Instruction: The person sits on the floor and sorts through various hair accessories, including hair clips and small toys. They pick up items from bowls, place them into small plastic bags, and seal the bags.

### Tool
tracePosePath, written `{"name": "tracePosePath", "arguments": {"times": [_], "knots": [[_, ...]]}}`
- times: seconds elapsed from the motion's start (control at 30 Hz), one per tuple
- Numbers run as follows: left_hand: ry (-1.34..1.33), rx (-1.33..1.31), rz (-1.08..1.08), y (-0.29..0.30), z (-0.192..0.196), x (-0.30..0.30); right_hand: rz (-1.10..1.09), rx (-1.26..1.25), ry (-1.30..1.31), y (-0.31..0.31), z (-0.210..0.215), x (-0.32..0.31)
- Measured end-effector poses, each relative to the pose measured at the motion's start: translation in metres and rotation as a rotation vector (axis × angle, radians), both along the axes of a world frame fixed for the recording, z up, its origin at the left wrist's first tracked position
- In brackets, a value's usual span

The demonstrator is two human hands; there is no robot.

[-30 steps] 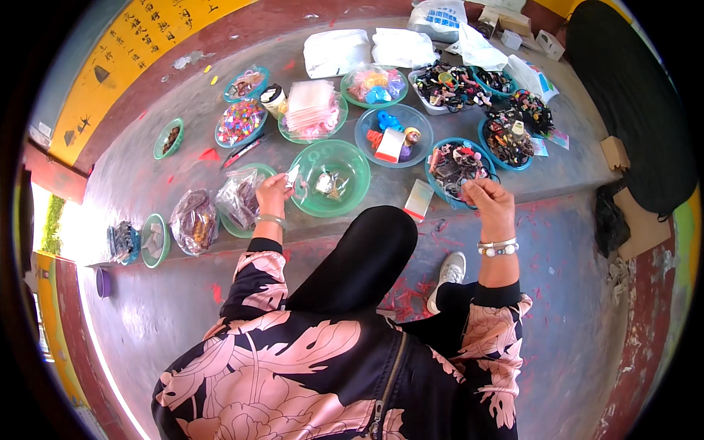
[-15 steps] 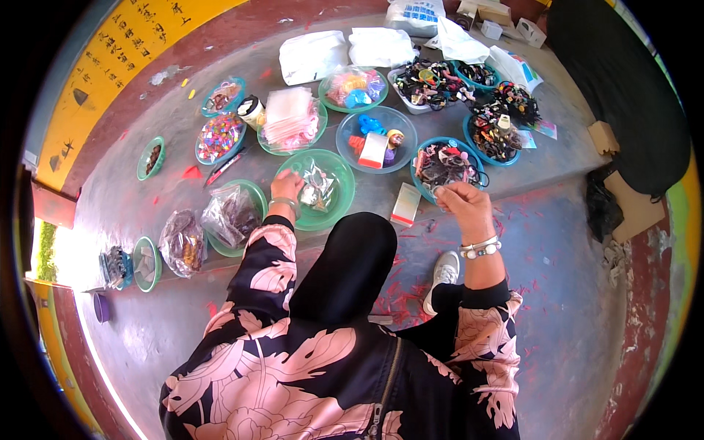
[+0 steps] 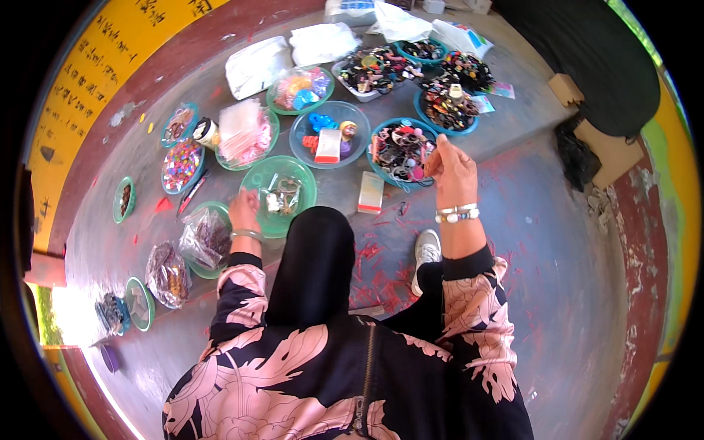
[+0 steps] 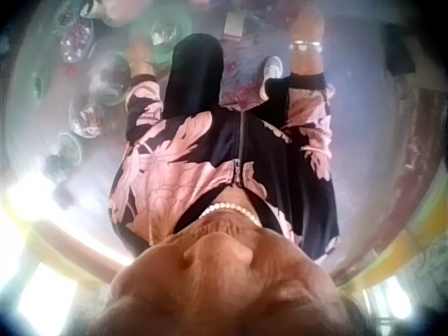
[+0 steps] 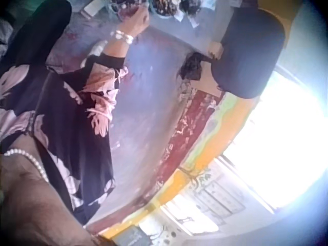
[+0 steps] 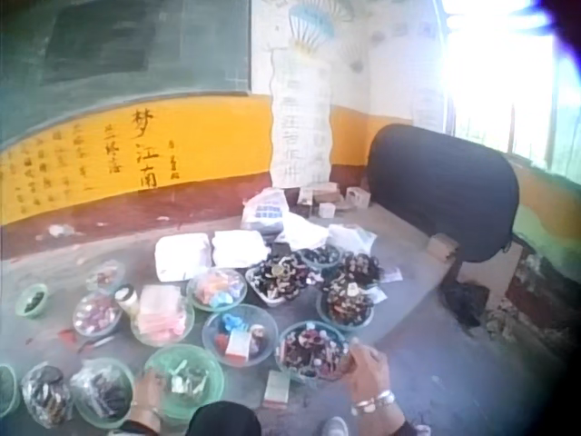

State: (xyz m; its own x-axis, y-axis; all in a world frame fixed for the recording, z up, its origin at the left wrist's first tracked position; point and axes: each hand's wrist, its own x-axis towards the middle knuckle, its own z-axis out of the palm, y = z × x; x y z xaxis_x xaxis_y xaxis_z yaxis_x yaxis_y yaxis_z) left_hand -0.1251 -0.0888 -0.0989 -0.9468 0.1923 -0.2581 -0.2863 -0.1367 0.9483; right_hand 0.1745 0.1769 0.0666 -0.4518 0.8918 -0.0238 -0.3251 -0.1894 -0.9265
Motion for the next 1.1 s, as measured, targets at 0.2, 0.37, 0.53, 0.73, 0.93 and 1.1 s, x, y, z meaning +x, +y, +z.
{"name": "tracePosePath", "arguments": {"times": [0.2, 0.37, 0.53, 0.73, 0.93, 1.1], "knots": [[0.263, 0.233, -0.239, 0.087, 0.136, 0.033, -0.045, -0.377, 0.232, 0.024, -0.007, 0.012], [0.216, 0.032, -0.581, 0.163, 0.110, 0.022, 0.003, -0.417, 0.208, 0.023, -0.009, 0.010], [0.270, -0.651, -0.621, 0.218, 0.020, -0.015, 0.089, -0.429, 0.158, 0.019, -0.014, -0.003], [0.589, -1.198, -1.002, 0.222, -0.056, -0.072, 0.133, -0.443, 0.138, 0.013, -0.003, -0.008], [0.293, -1.153, -0.908, 0.248, -0.101, -0.069, 0.171, -0.422, 0.087, 0.013, -0.003, -0.008], [0.765, -1.516, -0.917, 0.207, -0.144, -0.141, 0.279, -0.444, 0.134, 0.002, 0.007, -0.019]]}}
